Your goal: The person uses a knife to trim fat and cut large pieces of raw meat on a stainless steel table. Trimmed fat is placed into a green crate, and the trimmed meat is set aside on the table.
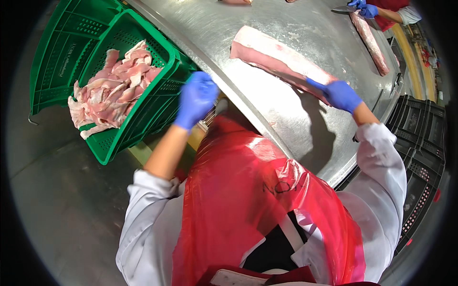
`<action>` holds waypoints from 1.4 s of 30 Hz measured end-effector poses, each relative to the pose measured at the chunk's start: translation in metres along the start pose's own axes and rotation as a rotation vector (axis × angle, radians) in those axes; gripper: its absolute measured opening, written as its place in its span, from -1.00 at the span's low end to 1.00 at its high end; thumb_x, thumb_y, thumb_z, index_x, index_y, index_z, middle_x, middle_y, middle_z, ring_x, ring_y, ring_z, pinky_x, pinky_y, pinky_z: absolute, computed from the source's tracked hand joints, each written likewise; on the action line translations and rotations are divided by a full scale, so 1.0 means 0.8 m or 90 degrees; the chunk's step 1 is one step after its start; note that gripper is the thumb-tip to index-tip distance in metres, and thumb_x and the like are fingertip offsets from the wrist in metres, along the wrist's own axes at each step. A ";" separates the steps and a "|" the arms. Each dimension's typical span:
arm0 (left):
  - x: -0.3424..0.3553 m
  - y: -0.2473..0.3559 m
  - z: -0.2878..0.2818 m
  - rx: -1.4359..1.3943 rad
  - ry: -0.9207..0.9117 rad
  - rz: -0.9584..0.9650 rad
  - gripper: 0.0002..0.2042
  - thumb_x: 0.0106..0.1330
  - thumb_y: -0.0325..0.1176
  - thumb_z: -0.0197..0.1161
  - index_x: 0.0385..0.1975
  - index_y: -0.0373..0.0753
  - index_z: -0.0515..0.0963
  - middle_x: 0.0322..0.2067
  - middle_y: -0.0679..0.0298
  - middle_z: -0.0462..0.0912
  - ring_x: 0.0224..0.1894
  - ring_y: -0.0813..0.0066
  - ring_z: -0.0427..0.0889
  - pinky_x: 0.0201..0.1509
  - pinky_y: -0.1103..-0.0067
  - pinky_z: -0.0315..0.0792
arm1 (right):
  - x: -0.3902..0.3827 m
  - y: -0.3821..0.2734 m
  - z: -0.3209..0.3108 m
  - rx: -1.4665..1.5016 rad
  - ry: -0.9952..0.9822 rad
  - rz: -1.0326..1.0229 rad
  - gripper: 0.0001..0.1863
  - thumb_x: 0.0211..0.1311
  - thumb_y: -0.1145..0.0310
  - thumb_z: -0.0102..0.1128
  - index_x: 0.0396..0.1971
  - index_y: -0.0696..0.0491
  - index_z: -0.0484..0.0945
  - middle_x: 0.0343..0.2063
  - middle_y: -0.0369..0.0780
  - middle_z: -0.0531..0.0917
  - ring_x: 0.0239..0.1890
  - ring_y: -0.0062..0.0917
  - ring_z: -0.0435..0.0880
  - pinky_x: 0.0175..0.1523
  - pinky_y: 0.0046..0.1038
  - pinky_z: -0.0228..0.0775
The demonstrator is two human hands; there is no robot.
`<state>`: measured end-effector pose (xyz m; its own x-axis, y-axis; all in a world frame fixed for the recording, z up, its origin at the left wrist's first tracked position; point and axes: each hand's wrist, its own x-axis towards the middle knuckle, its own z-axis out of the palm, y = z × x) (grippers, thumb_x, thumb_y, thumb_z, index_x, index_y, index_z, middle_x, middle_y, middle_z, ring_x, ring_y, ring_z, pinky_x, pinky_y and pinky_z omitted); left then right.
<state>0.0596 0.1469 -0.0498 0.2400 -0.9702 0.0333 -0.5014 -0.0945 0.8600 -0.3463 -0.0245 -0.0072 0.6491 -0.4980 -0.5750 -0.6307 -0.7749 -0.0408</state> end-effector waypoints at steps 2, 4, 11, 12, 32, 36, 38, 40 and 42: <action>0.023 -0.044 0.104 -0.147 -0.157 -0.273 -0.81 0.29 -0.37 0.26 -0.20 -0.34 0.54 -0.36 0.23 0.64 -0.39 0.59 0.58 -0.33 0.58 0.49 | -0.052 0.032 0.009 0.030 -0.004 0.017 -0.25 0.34 0.34 0.08 0.47 -0.50 0.07 -0.40 -0.01 0.68 -0.39 -0.12 0.69 -0.19 -0.17 0.53; 0.049 -0.043 0.189 -0.442 -0.227 -0.512 -0.75 0.34 -0.25 0.25 -0.24 -0.35 0.53 -0.38 0.24 0.62 -0.47 0.52 0.55 -0.38 0.61 0.48 | -0.084 0.056 0.023 0.135 0.040 0.047 -0.16 0.27 0.41 0.16 0.48 -0.46 0.06 -0.39 0.00 0.68 -0.37 -0.12 0.70 -0.16 -0.18 0.53; 0.162 -0.079 0.288 -0.507 0.085 -0.439 -0.95 0.24 -0.51 0.10 -0.42 -0.30 0.50 -0.55 0.24 0.51 -0.63 0.56 0.35 -0.58 0.54 0.19 | -0.022 0.038 0.076 0.581 0.332 0.214 -0.16 0.24 0.48 0.17 0.49 -0.32 0.11 -0.41 -0.09 0.72 -0.48 -0.39 0.61 -0.15 -0.39 0.51; 0.159 -0.076 0.280 -0.493 0.094 -0.458 -0.96 0.27 -0.50 0.11 -0.40 -0.29 0.49 -0.53 0.22 0.53 -0.64 0.57 0.36 -0.58 0.55 0.21 | -0.010 0.021 0.075 0.627 0.324 0.257 -0.18 0.26 0.48 0.16 0.49 -0.29 0.12 -0.40 -0.15 0.72 -0.43 -0.42 0.64 -0.12 -0.42 0.51; 0.134 -0.099 0.279 -0.399 0.138 -0.435 -0.85 0.40 -0.40 0.10 -0.32 -0.36 0.52 -0.46 0.18 0.60 -0.58 0.53 0.43 -0.51 0.52 0.30 | 0.152 -0.037 0.007 0.149 0.168 -0.063 -0.33 0.37 0.25 -0.03 0.45 -0.53 0.12 -0.34 0.08 0.68 -0.39 -0.04 0.69 -0.16 -0.12 0.50; 0.135 -0.070 0.269 -0.382 0.126 -0.423 -0.78 0.46 -0.34 0.09 -0.33 -0.36 0.56 -0.45 0.19 0.62 -0.51 0.52 0.46 -0.42 0.53 0.34 | 0.206 -0.060 0.008 0.181 0.148 -0.016 -0.37 0.42 0.20 -0.09 0.45 -0.53 0.10 -0.33 0.06 0.68 -0.39 -0.04 0.69 -0.18 -0.13 0.51; 0.129 -0.070 0.260 -0.389 0.133 -0.446 -0.78 0.46 -0.33 0.10 -0.34 -0.35 0.55 -0.47 0.21 0.62 -0.50 0.53 0.47 -0.41 0.54 0.35 | 0.175 -0.051 0.000 0.101 0.130 -0.029 -0.42 0.47 0.15 -0.15 0.45 -0.53 0.11 -0.33 0.02 0.69 -0.39 -0.08 0.70 -0.20 -0.16 0.51; 0.129 -0.072 0.259 -0.423 0.146 -0.463 -0.78 0.46 -0.33 0.11 -0.36 -0.35 0.55 -0.49 0.23 0.62 -0.48 0.54 0.49 -0.39 0.56 0.36 | 0.126 -0.013 0.016 0.099 0.102 -0.044 -0.38 0.45 0.19 -0.14 0.47 -0.54 0.05 -0.36 0.02 0.69 -0.41 -0.09 0.70 -0.23 -0.14 0.51; 0.124 -0.056 0.250 -0.350 0.134 -0.404 -0.79 0.44 -0.33 0.12 -0.35 -0.35 0.55 -0.48 0.24 0.62 -0.47 0.53 0.51 -0.36 0.55 0.39 | 0.118 -0.001 0.023 0.108 0.061 -0.046 -0.35 0.43 0.22 -0.14 0.48 -0.52 0.03 -0.37 0.02 0.69 -0.42 -0.09 0.70 -0.24 -0.13 0.52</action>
<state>-0.0602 0.0104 -0.1868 0.5143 -0.7041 -0.4896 0.2402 -0.4298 0.8704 -0.2925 -0.0640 -0.0765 0.7278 -0.4843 -0.4856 -0.6380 -0.7379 -0.2204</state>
